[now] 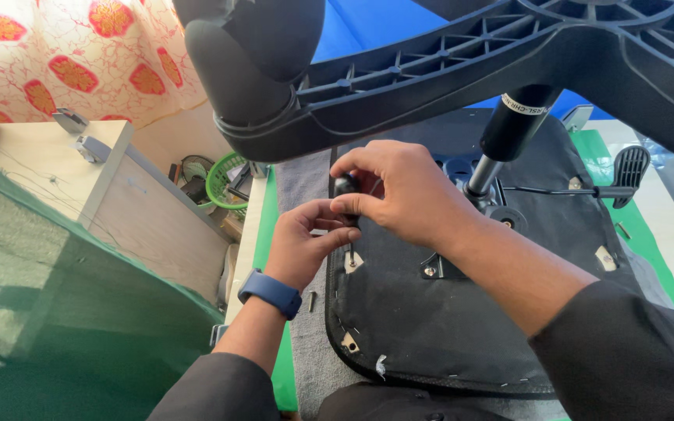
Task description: The person uses a screwdriver to remove screws from the underside of an office chair seat. They unscrew multiple fasteners one by one and place them on the work surface.
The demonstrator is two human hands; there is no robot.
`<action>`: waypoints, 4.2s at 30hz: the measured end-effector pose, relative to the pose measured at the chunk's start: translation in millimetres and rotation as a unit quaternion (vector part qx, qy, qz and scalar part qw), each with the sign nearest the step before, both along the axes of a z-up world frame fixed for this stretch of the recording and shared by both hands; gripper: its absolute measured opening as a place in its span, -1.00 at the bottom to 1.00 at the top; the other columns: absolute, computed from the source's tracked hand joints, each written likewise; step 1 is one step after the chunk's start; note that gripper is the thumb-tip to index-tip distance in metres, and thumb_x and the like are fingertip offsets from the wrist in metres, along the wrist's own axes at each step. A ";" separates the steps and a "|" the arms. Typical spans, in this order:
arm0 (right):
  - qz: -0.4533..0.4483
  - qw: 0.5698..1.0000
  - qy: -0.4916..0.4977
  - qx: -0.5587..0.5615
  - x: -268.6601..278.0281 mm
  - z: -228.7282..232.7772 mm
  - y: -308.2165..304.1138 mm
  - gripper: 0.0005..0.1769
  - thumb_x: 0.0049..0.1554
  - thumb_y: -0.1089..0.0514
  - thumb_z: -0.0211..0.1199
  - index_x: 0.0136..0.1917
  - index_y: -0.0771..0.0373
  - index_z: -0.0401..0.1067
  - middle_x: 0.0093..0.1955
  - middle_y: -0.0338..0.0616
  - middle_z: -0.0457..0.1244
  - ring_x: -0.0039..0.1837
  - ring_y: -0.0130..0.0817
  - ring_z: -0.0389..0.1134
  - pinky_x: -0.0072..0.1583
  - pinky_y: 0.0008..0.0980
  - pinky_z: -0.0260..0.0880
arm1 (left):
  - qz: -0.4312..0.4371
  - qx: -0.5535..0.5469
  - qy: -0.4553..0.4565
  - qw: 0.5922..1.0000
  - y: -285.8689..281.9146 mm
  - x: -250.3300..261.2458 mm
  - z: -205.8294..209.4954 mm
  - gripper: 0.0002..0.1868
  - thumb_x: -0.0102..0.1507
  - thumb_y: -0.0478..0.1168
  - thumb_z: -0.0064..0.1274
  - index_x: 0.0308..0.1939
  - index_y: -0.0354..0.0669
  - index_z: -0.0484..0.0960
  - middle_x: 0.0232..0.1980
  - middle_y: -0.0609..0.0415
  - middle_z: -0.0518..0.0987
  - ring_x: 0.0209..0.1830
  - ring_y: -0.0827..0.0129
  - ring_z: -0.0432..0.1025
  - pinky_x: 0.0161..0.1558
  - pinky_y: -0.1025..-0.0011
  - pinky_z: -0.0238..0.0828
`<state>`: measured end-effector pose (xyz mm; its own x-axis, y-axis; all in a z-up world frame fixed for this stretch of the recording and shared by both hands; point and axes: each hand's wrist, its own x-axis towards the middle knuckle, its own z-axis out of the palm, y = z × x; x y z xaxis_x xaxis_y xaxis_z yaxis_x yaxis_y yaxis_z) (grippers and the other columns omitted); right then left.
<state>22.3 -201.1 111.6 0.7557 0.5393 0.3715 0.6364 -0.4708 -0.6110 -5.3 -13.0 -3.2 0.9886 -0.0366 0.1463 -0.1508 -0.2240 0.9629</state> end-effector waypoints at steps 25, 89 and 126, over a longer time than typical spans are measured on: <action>-0.032 0.999 0.030 0.004 -20.3 4.1 9.1 -0.63 -0.01 0.02 0.46 0.02 0.24 0.60 -0.24 -0.13 0.44 -0.21 -0.44 0.48 -0.12 -0.41 0.49 | -0.036 -0.008 0.015 0.999 14.1 -12.9 9.1 -0.64 0.08 -0.32 0.38 -0.07 -0.25 0.64 -0.18 0.09 0.72 -0.13 0.42 0.62 -0.05 0.43 0.62; 0.003 0.992 0.129 0.000 64.3 -12.5 -9.0 -0.67 0.00 0.02 0.50 0.08 -0.04 0.70 -0.33 -0.28 0.38 -0.33 -0.51 0.16 -0.28 -0.47 0.21 | -0.078 -0.215 0.090 0.969 9.7 39.2 -4.3 -0.61 0.22 -0.37 0.20 0.15 -0.31 0.63 0.02 0.02 0.70 0.01 0.41 0.58 0.11 0.38 0.54; 0.014 0.996 0.086 0.017 69.4 -14.5 -18.4 -0.58 -0.02 0.11 0.50 0.12 0.22 0.57 -0.11 -0.16 0.46 -0.09 -0.37 0.48 -0.01 -0.38 0.52 | -0.086 -0.098 0.074 0.989 -0.1 63.4 -1.9 -0.59 0.17 -0.42 0.25 0.11 -0.30 0.60 -0.06 0.01 0.71 -0.04 0.38 0.60 0.05 0.36 0.55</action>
